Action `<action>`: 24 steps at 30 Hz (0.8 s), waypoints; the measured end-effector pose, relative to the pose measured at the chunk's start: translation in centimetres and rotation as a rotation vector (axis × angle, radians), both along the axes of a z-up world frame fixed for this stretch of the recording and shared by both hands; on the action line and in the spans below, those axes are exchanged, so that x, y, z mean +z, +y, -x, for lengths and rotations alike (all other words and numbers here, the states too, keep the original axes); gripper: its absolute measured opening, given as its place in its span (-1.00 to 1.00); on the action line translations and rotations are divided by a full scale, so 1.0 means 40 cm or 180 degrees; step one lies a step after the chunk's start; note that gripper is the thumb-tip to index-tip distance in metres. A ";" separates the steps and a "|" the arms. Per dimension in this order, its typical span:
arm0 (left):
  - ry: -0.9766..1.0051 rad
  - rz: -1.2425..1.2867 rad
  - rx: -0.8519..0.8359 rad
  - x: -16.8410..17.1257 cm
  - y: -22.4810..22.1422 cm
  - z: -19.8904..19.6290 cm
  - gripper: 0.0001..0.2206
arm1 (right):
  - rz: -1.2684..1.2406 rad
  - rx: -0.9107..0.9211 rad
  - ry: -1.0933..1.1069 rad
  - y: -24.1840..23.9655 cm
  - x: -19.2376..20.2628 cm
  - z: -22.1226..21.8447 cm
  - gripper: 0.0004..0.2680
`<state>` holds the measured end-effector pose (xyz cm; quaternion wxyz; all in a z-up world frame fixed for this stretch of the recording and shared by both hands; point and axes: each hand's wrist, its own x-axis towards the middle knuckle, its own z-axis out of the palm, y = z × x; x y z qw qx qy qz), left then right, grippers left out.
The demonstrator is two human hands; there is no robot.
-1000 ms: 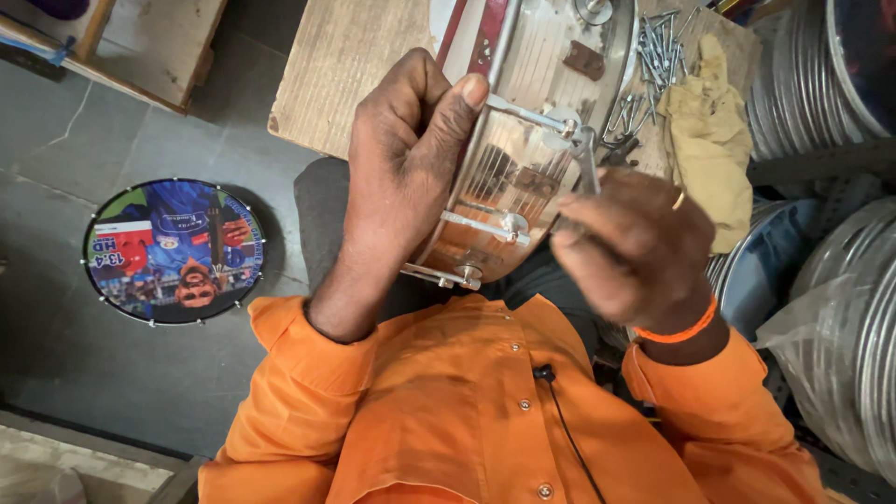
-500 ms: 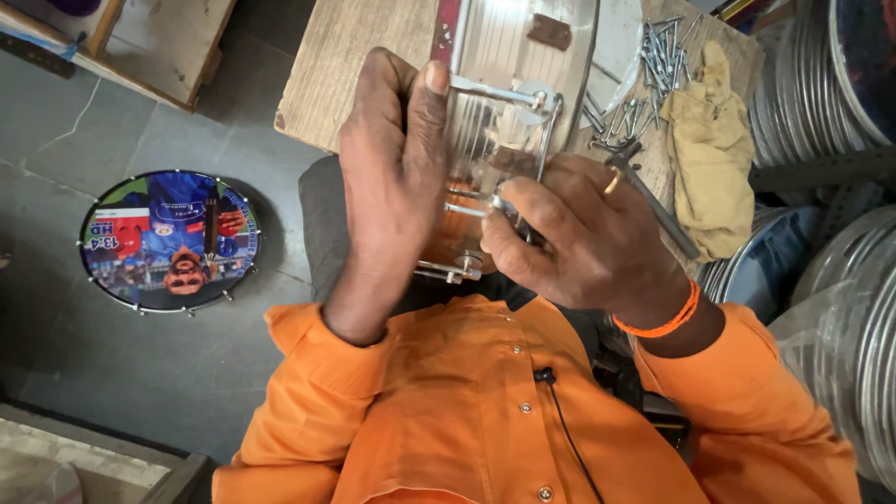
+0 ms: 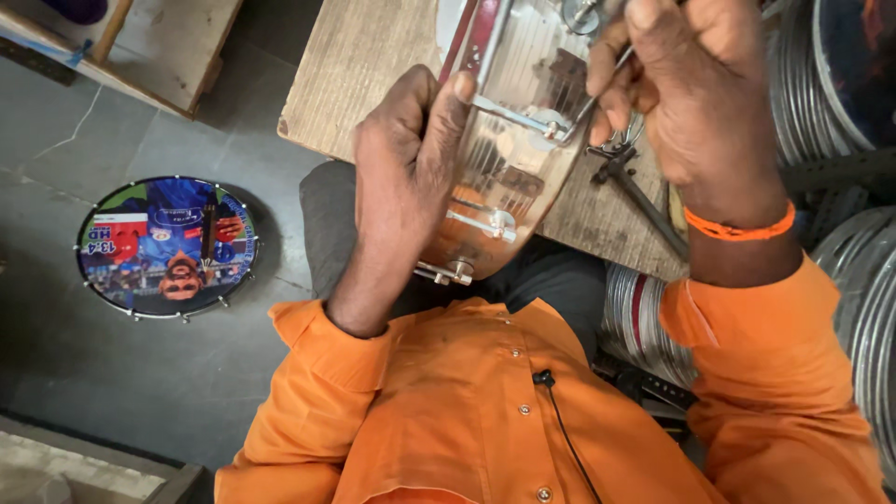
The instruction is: The person attaches metal tension rods to a drum shell by inserting them through brackets and tightening the nuts with a small wrench. They pick up individual screws and components from the workbench and occasionally use a hammer to tap parts into place.
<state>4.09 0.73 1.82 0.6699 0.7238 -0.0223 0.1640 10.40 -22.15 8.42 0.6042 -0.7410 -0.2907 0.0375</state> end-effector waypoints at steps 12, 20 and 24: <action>-0.0052 -0.0157 0.0020 -0.002 -0.019 -0.016 -0.64 | 0.0452 0.0068 -0.2180 -0.092 -0.109 0.166 -0.93; -0.0133 -0.0344 -0.0009 0.010 -0.026 -0.009 -0.66 | 0.2296 -0.0078 -0.4080 0.044 -0.072 0.192 -0.89; 0.0028 -0.0142 -0.0260 0.016 -0.031 -0.004 -0.69 | 0.0900 -0.0077 -0.2499 0.010 -0.078 0.183 -0.93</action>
